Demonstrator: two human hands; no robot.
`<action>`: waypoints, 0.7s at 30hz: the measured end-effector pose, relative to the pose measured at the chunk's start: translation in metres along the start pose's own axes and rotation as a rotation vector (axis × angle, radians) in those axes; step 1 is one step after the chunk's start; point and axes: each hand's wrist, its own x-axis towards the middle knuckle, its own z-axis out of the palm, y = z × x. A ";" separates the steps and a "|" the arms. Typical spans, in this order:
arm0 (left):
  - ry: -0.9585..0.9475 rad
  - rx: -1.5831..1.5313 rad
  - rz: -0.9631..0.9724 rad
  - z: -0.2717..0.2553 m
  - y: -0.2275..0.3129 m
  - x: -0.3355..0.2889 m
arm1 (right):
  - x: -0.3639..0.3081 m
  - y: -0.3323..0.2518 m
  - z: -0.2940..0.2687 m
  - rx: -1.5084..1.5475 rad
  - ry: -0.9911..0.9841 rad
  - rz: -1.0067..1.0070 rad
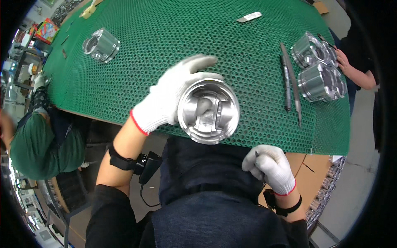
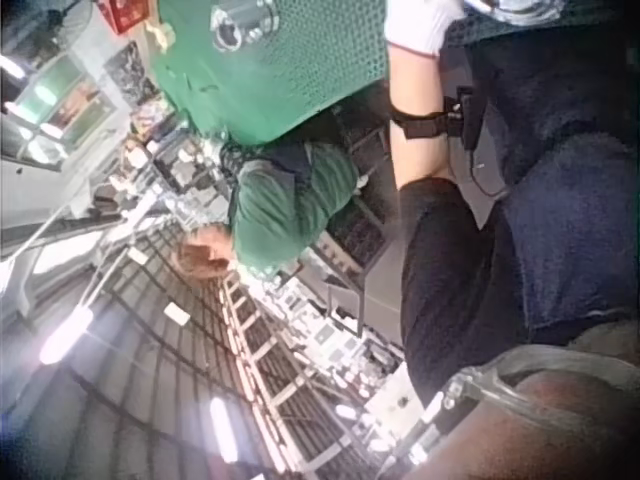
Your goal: Polishing and inspecting metal engine pistons at a workbench.
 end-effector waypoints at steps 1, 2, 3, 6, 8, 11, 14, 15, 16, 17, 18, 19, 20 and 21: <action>-0.026 0.246 0.012 -0.010 0.013 0.010 | 0.000 -0.004 0.001 0.093 0.050 -0.038; -0.020 0.343 0.065 -0.011 0.036 0.024 | 0.000 -0.001 -0.004 0.196 0.125 -0.070; -0.016 0.354 0.094 -0.005 0.051 0.027 | 0.000 0.002 -0.011 0.169 0.186 -0.077; -0.044 0.287 0.011 0.018 0.085 0.020 | 0.004 -0.013 -0.009 -0.135 0.207 -0.104; -0.005 0.382 -0.017 0.026 0.088 0.019 | 0.007 -0.015 -0.007 -0.155 0.222 -0.116; 0.001 0.435 0.029 0.029 0.089 0.025 | 0.017 -0.015 -0.007 -0.274 0.249 -0.206; -0.013 0.444 0.012 0.030 0.091 0.031 | 0.022 -0.011 -0.006 -0.383 0.317 -0.292; -0.040 0.420 0.005 0.029 0.091 0.034 | 0.022 -0.010 -0.008 -0.506 0.346 -0.373; -0.041 0.423 0.002 0.029 0.090 0.037 | 0.022 -0.009 -0.009 -0.631 0.374 -0.454; -0.079 0.405 -0.049 0.028 0.090 0.039 | 0.023 -0.008 -0.010 -0.631 0.372 -0.454; -0.117 0.386 -0.100 0.027 0.090 0.041 | 0.024 -0.007 -0.012 -0.702 0.380 -0.510; -0.115 0.386 -0.103 0.026 0.089 0.046 | 0.025 -0.007 -0.013 -0.774 0.388 -0.566; -0.180 0.374 -0.136 0.025 0.088 0.053 | 0.026 -0.007 -0.014 -0.777 0.386 -0.562; -0.244 0.362 -0.167 0.025 0.086 0.059 | 0.028 -0.007 -0.014 -0.850 0.389 -0.608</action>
